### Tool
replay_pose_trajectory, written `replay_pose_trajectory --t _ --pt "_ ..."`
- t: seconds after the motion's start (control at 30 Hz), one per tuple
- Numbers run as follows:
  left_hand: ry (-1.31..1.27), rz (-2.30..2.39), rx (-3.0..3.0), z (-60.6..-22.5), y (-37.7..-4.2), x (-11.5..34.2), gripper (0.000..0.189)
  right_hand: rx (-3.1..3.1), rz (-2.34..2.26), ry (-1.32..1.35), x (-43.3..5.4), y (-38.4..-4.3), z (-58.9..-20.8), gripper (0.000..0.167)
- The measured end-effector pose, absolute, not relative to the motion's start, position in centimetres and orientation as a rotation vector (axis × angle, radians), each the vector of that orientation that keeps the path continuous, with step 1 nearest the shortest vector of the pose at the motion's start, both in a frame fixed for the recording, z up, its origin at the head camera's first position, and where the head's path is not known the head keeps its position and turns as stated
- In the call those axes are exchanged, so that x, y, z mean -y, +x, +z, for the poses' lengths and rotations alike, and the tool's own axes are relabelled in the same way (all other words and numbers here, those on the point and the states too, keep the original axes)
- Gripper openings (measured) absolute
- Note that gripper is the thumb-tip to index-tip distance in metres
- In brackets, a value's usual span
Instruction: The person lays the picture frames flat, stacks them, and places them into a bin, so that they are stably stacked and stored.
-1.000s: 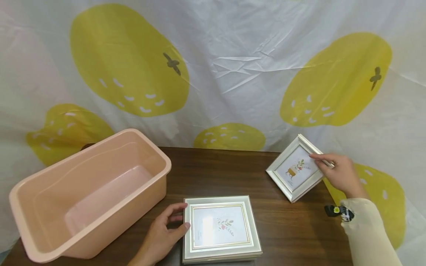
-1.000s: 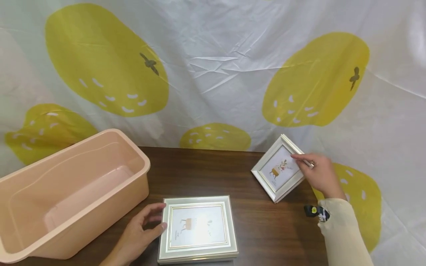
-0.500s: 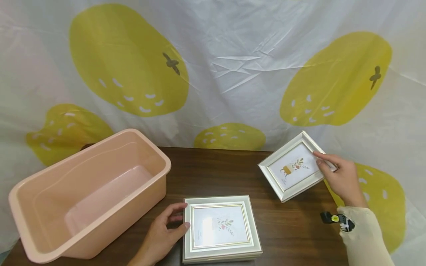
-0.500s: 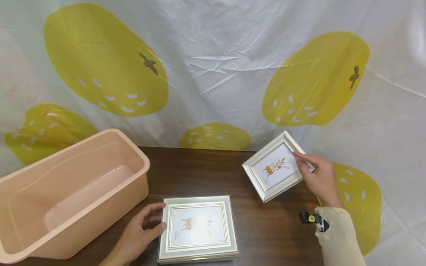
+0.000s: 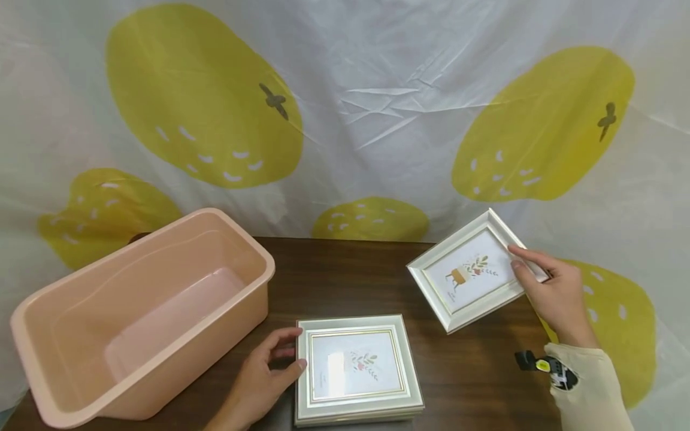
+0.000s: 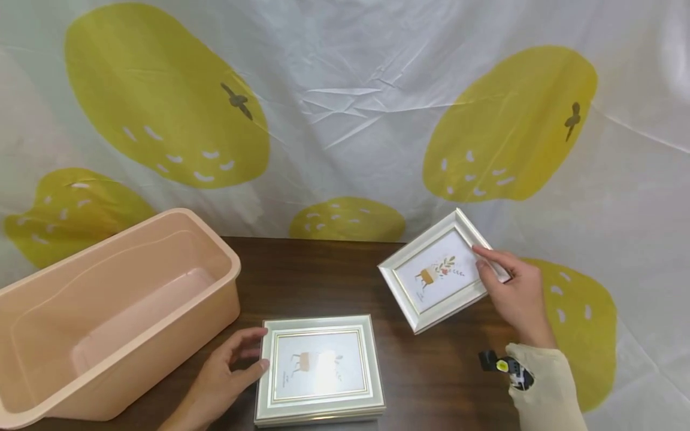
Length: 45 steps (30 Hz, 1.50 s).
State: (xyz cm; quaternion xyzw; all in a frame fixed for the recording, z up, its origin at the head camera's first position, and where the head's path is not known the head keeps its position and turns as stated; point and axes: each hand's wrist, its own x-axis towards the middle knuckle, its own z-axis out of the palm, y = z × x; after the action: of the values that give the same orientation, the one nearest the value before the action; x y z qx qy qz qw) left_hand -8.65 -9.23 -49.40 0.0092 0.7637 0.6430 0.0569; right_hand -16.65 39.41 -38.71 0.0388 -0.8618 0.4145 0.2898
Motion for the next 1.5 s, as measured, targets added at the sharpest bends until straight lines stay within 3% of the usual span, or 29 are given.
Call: replay_pose_trajectory --t 0.37,0.67,1.03,1.5 --pt "0.042 1.873 -2.436 -48.7 -8.9 9.1 0.04 2.256 1.291 -0.13 -38.0 -14.8 -37.8 0.035" --pt "0.066 1.887 -2.544 -47.4 -9.1 9.0 0.032 2.219 1.344 -0.056 -35.9 -13.5 -37.5 0.033" --pt "0.253 1.933 -2.486 -44.4 -10.1 8.1 0.03 2.09 1.69 0.117 -33.0 -12.3 -38.0 0.028" --pt "0.574 2.054 -2.216 -41.7 -12.0 6.2 0.034 2.021 1.713 0.276 -30.0 -11.2 -38.8 0.034"
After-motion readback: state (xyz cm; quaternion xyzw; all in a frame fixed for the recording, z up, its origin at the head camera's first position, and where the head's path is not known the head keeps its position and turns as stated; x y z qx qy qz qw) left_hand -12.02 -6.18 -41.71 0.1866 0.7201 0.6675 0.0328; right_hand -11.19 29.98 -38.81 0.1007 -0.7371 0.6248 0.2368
